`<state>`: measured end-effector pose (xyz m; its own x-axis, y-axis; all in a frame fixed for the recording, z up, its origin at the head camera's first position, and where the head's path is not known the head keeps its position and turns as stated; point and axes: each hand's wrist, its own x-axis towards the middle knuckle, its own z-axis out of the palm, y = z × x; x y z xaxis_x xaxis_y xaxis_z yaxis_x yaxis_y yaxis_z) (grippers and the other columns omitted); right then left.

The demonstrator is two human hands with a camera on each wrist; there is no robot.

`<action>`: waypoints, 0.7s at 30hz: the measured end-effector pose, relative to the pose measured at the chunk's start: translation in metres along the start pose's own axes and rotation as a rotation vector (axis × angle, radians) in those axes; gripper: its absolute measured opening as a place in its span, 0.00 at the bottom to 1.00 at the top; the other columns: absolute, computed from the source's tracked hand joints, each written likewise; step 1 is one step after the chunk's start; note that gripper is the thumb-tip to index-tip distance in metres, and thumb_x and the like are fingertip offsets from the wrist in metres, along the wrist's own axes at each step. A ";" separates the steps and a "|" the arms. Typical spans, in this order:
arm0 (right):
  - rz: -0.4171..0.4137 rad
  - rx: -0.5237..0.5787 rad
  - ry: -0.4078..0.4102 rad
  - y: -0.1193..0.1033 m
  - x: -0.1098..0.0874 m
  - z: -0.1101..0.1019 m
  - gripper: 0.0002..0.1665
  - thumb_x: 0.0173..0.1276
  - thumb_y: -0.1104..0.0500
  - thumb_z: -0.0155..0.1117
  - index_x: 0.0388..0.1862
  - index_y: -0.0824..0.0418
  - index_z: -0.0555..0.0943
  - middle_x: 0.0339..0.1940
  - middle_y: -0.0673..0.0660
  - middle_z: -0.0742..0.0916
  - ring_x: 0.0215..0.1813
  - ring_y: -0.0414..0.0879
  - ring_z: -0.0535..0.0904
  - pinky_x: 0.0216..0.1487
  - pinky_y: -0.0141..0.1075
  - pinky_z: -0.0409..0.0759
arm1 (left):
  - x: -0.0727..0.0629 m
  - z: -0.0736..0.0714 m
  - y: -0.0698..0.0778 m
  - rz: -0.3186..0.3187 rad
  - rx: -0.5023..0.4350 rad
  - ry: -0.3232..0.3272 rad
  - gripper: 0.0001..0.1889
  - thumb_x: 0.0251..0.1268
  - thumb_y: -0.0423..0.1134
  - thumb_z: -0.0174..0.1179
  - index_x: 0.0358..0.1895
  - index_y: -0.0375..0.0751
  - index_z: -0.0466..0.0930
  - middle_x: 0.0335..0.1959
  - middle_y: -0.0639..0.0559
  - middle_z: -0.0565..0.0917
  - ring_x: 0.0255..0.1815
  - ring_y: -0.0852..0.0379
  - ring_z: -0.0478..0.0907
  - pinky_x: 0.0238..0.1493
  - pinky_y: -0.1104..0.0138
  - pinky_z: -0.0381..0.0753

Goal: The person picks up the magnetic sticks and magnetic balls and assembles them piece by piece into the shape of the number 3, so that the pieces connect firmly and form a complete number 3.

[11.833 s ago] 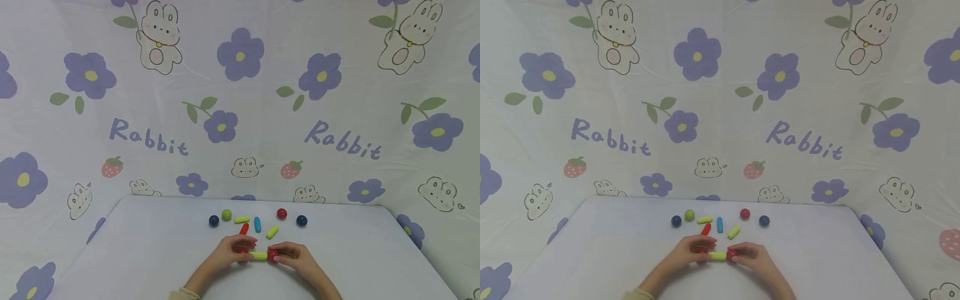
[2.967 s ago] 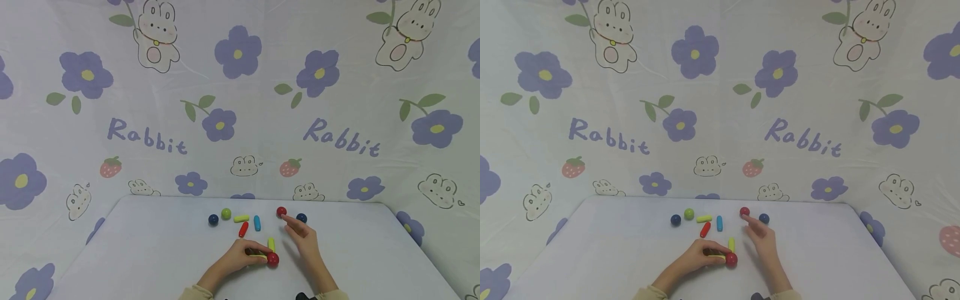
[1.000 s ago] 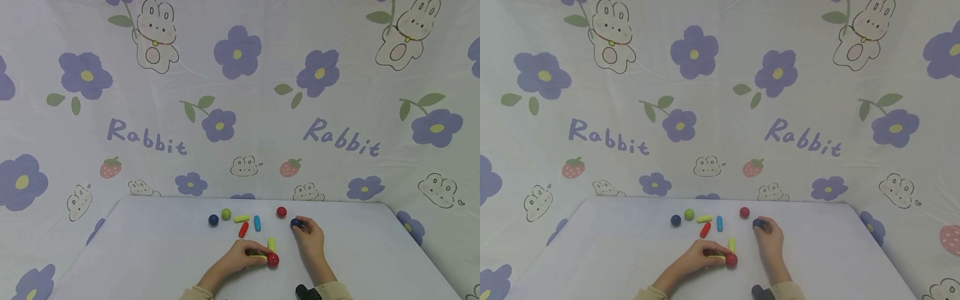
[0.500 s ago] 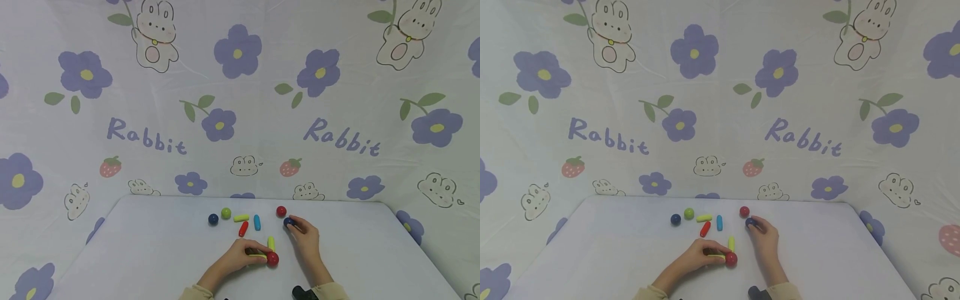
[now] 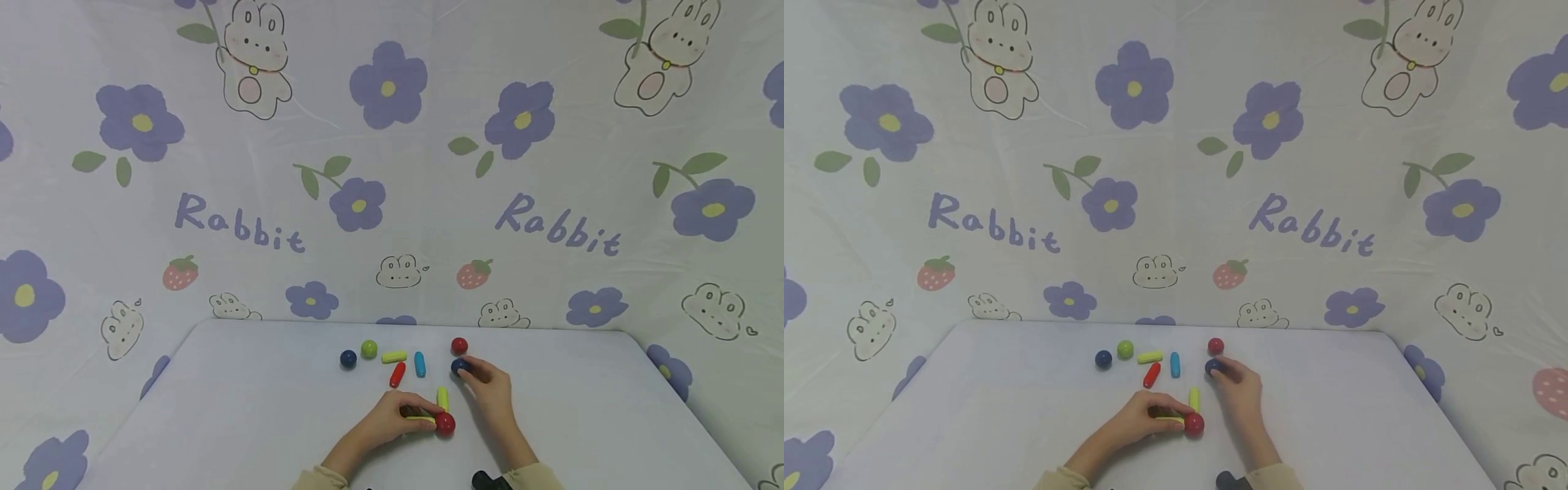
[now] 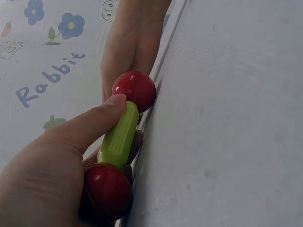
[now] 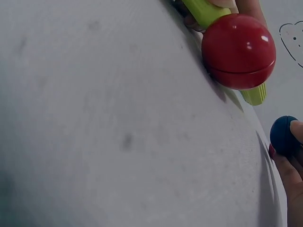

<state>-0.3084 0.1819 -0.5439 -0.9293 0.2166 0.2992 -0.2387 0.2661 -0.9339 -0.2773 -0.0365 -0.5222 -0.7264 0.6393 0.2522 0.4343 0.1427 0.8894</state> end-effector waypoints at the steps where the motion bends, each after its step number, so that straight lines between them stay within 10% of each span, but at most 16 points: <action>1: -0.004 0.006 -0.005 -0.001 -0.001 0.000 0.17 0.55 0.64 0.67 0.45 0.66 0.80 0.44 0.58 0.82 0.47 0.49 0.78 0.42 0.29 0.75 | 0.000 0.000 0.000 0.000 0.002 0.000 0.15 0.52 0.35 0.64 0.46 0.42 0.81 0.38 0.54 0.83 0.34 0.59 0.76 0.36 0.67 0.76; 21: 0.079 -0.019 -0.160 -0.008 -0.008 0.009 0.16 0.55 0.57 0.67 0.45 0.56 0.82 0.44 0.50 0.83 0.49 0.43 0.76 0.50 0.37 0.72 | 0.004 0.002 -0.024 -0.006 0.013 -0.013 0.15 0.52 0.43 0.64 0.46 0.54 0.82 0.38 0.62 0.82 0.34 0.62 0.76 0.37 0.68 0.76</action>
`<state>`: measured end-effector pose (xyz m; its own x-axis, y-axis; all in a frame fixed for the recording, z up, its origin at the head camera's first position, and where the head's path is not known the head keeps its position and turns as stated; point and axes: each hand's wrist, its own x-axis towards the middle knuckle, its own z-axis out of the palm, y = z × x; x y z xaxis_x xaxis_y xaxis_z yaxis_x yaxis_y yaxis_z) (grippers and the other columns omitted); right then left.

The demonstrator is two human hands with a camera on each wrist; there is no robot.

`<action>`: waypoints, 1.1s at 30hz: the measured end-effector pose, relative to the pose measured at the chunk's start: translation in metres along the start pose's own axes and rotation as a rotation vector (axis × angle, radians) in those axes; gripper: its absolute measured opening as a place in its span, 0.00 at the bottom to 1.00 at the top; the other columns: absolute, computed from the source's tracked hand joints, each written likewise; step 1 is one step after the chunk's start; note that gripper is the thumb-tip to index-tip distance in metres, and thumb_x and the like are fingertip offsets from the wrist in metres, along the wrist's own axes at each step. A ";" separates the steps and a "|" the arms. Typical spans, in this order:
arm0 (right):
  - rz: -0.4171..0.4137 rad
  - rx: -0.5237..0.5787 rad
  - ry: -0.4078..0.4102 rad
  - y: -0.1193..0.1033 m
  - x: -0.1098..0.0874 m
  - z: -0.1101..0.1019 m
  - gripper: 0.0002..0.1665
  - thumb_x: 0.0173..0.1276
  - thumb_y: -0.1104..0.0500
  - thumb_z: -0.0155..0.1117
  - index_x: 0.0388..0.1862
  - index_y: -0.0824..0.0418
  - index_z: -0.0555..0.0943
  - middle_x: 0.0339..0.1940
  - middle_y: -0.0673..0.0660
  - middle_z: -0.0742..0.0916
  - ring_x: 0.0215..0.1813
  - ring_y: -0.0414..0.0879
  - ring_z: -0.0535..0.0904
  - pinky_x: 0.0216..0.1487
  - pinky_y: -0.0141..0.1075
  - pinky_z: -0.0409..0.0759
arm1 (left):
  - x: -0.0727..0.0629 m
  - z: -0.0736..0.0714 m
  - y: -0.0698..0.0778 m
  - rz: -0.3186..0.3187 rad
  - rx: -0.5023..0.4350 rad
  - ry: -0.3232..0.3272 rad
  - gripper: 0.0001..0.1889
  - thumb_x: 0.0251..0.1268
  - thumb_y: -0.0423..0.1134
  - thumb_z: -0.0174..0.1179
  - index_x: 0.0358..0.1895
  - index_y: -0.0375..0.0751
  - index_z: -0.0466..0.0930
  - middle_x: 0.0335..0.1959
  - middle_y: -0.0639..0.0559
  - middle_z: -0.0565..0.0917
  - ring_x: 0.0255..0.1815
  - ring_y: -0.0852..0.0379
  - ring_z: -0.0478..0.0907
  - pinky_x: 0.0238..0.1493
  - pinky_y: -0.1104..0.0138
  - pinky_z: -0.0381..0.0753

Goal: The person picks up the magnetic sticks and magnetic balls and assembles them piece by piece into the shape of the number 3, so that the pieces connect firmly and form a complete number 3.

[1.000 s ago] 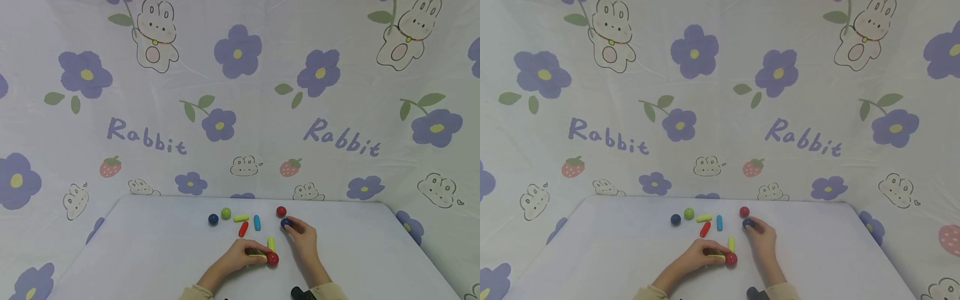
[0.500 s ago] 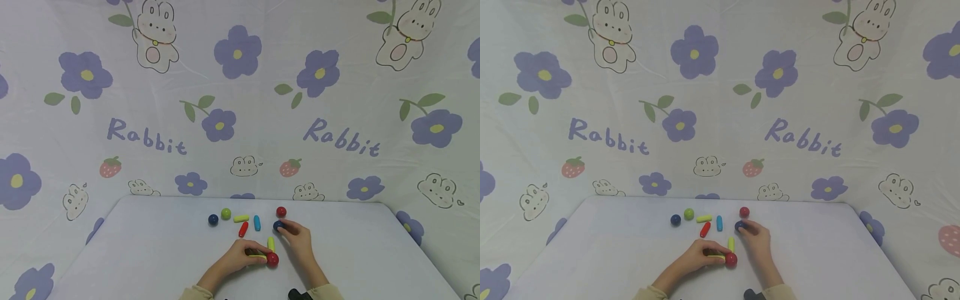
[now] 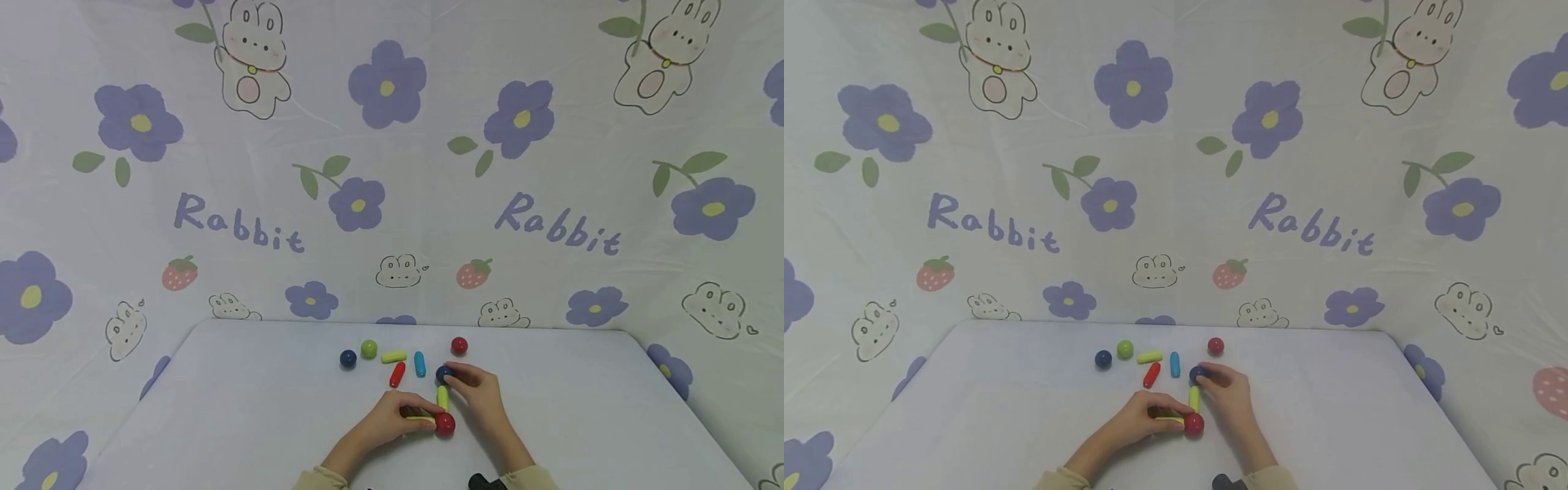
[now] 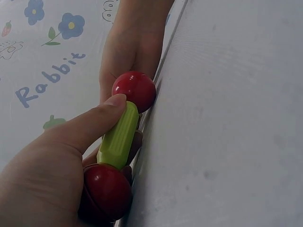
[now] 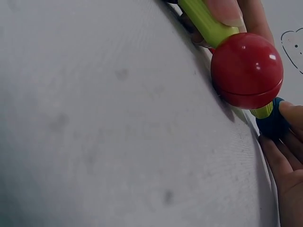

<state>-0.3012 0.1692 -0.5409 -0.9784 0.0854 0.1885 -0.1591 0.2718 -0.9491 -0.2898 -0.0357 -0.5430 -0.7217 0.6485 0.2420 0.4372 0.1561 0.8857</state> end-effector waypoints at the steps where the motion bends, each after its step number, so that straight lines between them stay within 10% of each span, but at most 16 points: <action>1: 0.005 0.004 -0.004 -0.001 0.000 0.000 0.16 0.55 0.57 0.67 0.44 0.56 0.82 0.44 0.50 0.83 0.49 0.43 0.76 0.50 0.37 0.72 | 0.000 0.000 0.000 0.000 0.001 0.000 0.15 0.52 0.43 0.64 0.46 0.54 0.82 0.38 0.62 0.82 0.34 0.62 0.76 0.37 0.68 0.76; 33: 0.016 0.019 -0.066 -0.002 -0.003 0.001 0.15 0.57 0.56 0.65 0.45 0.54 0.81 0.45 0.48 0.82 0.49 0.42 0.76 0.49 0.37 0.72 | -0.001 0.000 0.003 -0.032 -0.003 -0.001 0.15 0.52 0.43 0.64 0.46 0.55 0.82 0.37 0.62 0.82 0.34 0.62 0.76 0.37 0.68 0.76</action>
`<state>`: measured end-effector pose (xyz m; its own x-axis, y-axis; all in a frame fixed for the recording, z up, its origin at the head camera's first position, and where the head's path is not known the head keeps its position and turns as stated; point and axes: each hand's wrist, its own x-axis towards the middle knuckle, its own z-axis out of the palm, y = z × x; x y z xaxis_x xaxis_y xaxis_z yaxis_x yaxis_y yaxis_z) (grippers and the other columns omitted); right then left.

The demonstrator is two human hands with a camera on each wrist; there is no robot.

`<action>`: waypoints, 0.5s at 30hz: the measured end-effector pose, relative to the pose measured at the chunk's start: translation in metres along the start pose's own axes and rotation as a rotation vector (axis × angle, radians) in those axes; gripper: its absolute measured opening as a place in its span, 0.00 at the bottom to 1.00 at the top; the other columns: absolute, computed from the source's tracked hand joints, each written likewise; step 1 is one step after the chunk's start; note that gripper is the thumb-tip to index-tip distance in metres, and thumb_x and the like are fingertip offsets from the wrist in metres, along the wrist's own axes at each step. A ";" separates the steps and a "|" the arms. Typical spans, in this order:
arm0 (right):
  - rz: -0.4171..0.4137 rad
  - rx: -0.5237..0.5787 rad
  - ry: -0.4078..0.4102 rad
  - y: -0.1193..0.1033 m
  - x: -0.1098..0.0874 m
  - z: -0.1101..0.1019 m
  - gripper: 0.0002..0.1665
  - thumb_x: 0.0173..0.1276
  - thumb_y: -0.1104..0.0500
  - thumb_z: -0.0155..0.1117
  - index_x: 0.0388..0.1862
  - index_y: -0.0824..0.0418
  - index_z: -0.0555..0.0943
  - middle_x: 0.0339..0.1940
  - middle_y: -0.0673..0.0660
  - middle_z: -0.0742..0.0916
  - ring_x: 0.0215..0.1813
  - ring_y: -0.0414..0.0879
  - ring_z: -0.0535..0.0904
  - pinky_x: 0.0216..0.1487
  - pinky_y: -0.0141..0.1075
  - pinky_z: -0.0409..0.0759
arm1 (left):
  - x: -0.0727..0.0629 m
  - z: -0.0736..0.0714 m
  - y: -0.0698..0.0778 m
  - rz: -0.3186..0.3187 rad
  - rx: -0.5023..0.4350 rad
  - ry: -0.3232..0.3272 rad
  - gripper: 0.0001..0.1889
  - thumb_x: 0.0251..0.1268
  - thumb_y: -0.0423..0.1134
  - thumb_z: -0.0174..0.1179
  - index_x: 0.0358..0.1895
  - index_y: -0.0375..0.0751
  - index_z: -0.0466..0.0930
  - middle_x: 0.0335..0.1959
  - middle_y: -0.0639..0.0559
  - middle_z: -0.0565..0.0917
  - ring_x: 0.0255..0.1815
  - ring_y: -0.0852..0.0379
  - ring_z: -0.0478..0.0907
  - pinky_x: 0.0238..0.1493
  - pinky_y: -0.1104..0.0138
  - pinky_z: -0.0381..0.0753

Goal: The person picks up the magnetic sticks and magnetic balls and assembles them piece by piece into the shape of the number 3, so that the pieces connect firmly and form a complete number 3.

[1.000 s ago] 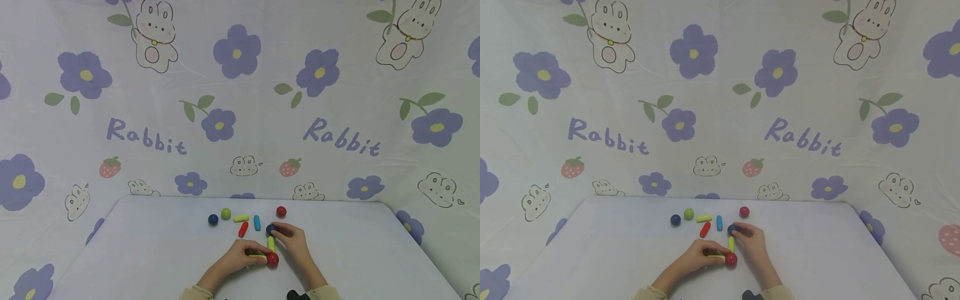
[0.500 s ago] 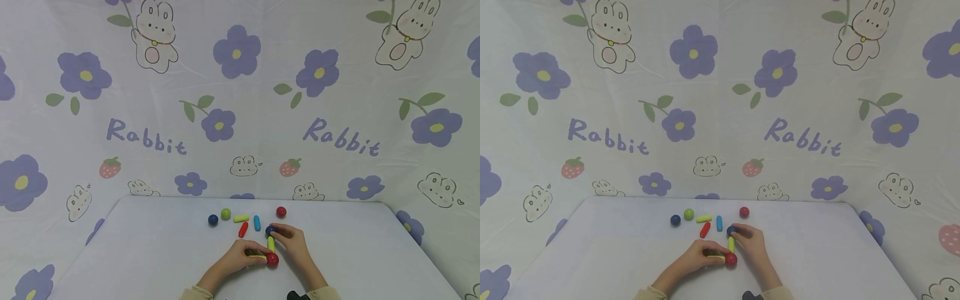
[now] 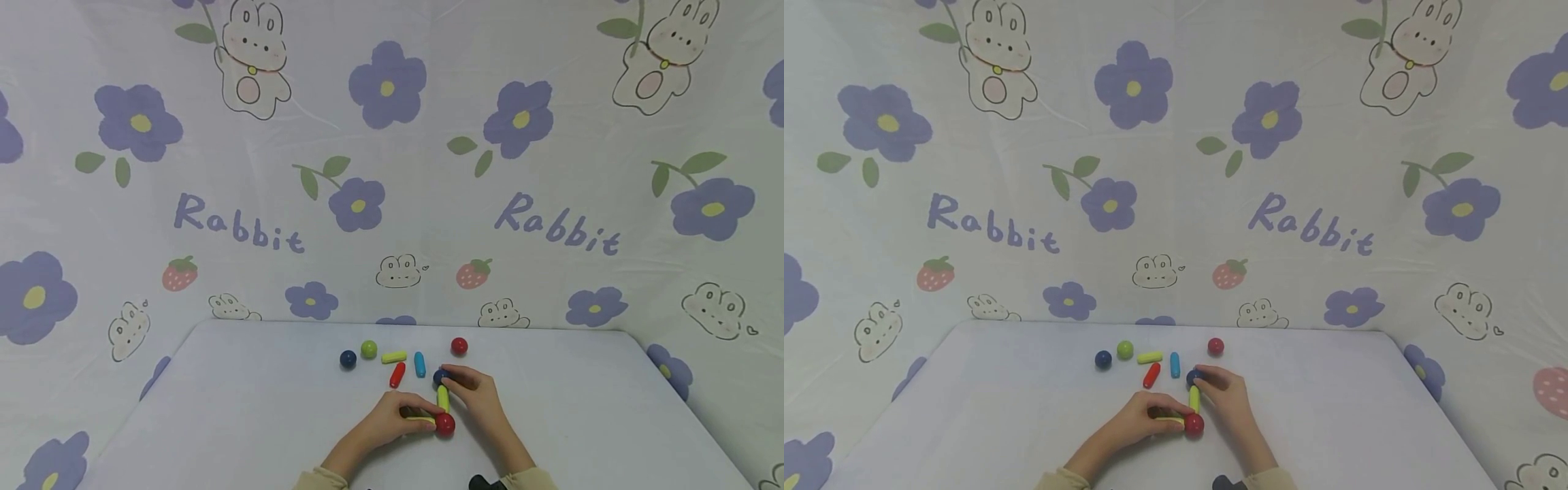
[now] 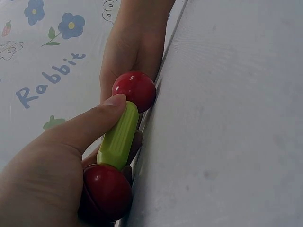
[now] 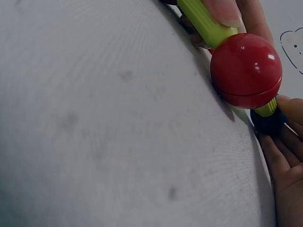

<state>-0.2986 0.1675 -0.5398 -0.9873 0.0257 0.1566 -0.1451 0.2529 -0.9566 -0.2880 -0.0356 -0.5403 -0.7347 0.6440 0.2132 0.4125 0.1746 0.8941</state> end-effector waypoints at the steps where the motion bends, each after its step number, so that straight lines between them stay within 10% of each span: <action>1: -0.003 0.002 -0.004 0.000 0.000 0.000 0.16 0.58 0.56 0.65 0.46 0.54 0.81 0.45 0.48 0.82 0.50 0.42 0.76 0.50 0.37 0.72 | 0.000 0.000 0.000 0.000 0.001 0.000 0.15 0.52 0.43 0.64 0.46 0.55 0.82 0.37 0.62 0.82 0.33 0.62 0.76 0.37 0.68 0.76; 15: -0.046 0.000 -0.036 0.000 -0.002 -0.001 0.15 0.61 0.59 0.62 0.48 0.56 0.80 0.47 0.50 0.82 0.51 0.43 0.75 0.50 0.36 0.71 | 0.001 0.000 0.001 -0.021 0.012 0.018 0.18 0.50 0.45 0.65 0.48 0.55 0.80 0.38 0.60 0.82 0.35 0.61 0.77 0.37 0.68 0.76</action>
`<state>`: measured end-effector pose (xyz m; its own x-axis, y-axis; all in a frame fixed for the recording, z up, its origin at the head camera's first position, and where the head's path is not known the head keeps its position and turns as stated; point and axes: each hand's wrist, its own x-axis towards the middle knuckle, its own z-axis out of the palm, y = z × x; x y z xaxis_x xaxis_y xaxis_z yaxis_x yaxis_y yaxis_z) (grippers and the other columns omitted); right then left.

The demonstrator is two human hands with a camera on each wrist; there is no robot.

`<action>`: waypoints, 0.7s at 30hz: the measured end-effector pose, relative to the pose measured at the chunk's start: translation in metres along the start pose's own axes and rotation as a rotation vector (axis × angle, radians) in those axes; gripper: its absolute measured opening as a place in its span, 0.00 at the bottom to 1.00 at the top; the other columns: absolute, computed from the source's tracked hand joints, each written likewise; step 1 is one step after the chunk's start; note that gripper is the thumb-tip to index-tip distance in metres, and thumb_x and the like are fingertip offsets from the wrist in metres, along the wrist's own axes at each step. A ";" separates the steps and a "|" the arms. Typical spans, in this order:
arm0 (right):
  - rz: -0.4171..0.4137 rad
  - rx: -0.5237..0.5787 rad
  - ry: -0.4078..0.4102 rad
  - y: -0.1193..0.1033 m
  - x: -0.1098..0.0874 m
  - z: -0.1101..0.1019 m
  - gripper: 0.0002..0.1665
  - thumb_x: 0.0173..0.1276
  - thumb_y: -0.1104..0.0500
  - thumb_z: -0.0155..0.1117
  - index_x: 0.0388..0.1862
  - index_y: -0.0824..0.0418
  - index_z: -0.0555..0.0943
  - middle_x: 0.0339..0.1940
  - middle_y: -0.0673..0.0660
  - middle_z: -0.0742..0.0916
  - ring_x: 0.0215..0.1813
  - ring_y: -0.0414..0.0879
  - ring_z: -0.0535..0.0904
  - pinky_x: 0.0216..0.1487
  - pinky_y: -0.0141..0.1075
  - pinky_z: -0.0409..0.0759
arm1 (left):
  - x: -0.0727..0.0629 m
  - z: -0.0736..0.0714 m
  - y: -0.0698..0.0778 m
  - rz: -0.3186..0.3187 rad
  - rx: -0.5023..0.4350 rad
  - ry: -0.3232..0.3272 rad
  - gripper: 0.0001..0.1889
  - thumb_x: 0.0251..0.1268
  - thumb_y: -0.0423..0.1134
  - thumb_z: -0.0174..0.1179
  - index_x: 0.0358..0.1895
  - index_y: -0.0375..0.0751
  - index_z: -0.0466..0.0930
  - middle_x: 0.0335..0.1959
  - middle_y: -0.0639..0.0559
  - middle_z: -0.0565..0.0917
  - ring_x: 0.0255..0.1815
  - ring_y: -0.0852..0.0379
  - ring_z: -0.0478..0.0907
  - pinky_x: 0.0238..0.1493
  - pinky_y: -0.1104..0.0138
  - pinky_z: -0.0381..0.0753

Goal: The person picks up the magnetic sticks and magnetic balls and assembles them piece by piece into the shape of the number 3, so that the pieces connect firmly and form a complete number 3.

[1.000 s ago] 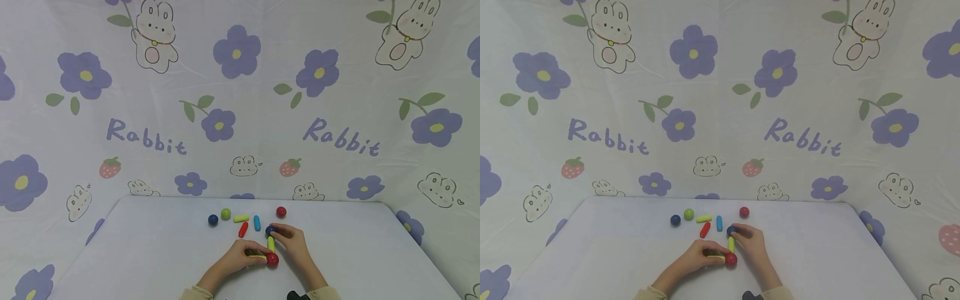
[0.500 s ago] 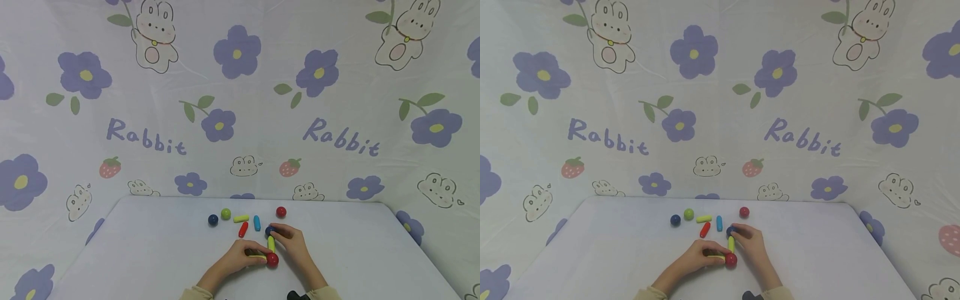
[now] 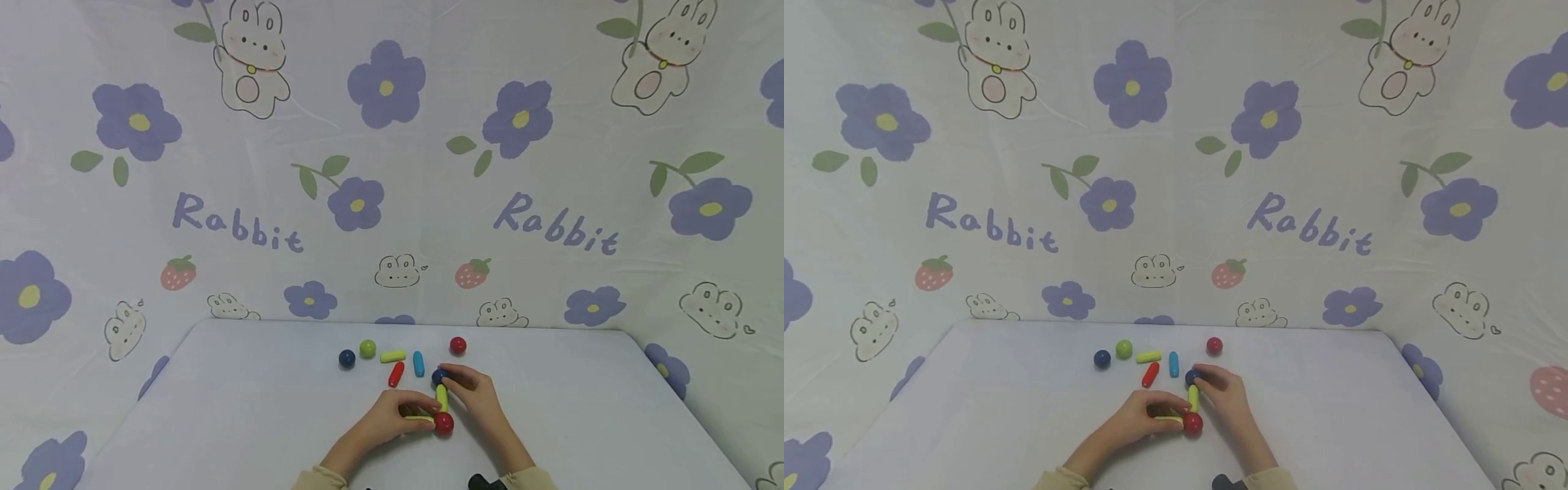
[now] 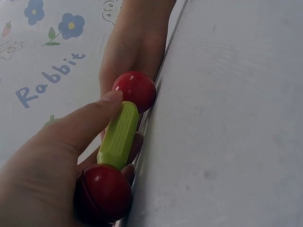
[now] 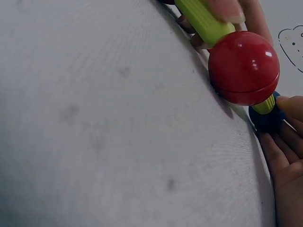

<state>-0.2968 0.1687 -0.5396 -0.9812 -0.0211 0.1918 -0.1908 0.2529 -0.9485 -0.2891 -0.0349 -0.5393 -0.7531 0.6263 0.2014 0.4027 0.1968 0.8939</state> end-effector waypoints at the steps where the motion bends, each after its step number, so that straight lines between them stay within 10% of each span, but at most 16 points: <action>1: -0.005 -0.002 0.000 0.001 0.000 0.000 0.15 0.61 0.58 0.62 0.48 0.55 0.80 0.47 0.50 0.82 0.51 0.43 0.75 0.50 0.36 0.71 | 0.000 0.000 0.000 -0.003 0.007 0.007 0.19 0.50 0.46 0.65 0.49 0.55 0.79 0.38 0.60 0.82 0.35 0.61 0.77 0.37 0.68 0.76; 21: -0.010 0.015 -0.023 0.001 -0.001 -0.002 0.15 0.60 0.59 0.63 0.47 0.56 0.80 0.46 0.49 0.82 0.51 0.42 0.75 0.51 0.37 0.72 | -0.002 -0.003 0.033 -0.013 0.001 0.021 0.25 0.48 0.39 0.68 0.54 0.43 0.75 0.45 0.47 0.79 0.36 0.45 0.76 0.28 0.71 0.71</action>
<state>-0.2961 0.1712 -0.5405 -0.9797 -0.0454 0.1954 -0.2006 0.2380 -0.9503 -0.2756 -0.0322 -0.5087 -0.7692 0.6074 0.1985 0.3937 0.2059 0.8959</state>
